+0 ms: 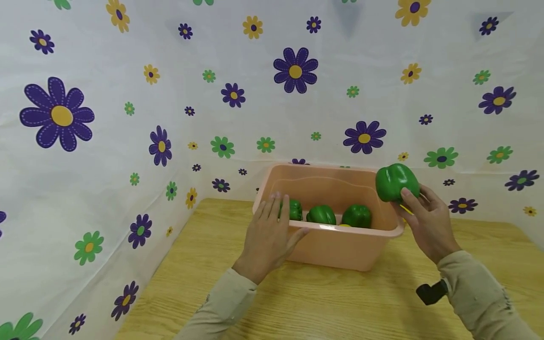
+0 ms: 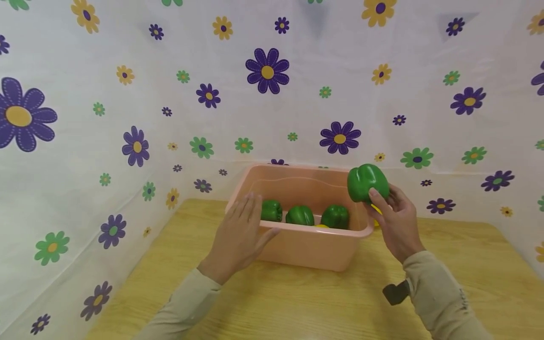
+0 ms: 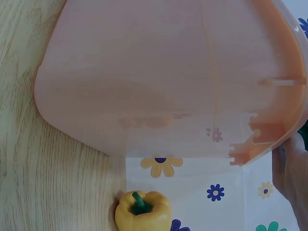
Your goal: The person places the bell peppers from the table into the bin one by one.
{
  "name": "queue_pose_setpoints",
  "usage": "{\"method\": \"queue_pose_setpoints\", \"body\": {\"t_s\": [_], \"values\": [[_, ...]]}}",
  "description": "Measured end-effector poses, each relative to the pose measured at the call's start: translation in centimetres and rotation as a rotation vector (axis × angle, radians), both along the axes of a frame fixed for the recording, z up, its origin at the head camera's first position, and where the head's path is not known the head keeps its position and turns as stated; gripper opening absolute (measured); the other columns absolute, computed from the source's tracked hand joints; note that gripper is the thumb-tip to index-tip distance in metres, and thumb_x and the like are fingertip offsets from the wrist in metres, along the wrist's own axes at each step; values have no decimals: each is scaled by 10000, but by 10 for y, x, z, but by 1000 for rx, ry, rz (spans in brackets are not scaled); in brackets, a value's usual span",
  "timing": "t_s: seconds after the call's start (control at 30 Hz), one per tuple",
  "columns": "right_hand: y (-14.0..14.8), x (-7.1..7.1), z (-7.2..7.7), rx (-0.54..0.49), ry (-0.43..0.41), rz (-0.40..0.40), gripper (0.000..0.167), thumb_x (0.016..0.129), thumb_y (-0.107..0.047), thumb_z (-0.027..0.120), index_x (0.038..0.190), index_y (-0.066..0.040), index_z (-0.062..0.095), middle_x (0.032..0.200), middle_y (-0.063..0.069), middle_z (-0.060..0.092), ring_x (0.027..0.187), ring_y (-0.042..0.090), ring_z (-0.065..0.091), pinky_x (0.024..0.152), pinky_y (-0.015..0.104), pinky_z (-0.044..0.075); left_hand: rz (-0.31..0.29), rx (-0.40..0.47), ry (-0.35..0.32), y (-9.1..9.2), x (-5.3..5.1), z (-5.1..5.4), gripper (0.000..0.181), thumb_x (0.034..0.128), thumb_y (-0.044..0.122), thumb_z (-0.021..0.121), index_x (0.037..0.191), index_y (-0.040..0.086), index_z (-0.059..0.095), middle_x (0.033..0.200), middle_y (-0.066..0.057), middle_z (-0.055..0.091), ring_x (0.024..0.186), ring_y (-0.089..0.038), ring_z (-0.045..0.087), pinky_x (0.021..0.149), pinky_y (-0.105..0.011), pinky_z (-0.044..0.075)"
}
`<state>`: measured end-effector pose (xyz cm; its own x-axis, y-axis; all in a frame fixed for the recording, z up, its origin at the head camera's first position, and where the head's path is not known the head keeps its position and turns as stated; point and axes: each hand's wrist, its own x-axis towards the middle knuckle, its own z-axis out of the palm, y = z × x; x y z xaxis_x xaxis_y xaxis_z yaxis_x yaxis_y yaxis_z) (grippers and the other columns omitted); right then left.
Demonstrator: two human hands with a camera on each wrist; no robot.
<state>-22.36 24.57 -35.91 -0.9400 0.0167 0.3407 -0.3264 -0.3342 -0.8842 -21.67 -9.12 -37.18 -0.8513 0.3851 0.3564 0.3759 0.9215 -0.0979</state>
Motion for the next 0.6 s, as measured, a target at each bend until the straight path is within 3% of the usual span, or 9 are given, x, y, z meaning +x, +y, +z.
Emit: {"method": "queue_pose_setpoints", "body": {"t_s": [0.6], "values": [[2,0,-1,-19,19,49,392,1050,-63,530,1425,-83,417,1371,93,430,1216,120,588,991,284,496,2,10,-30,0,1,2,894,1020,678,295,1570,-28,295,1634,-203,261,1512,-342,255,1240,-448,195]]}}
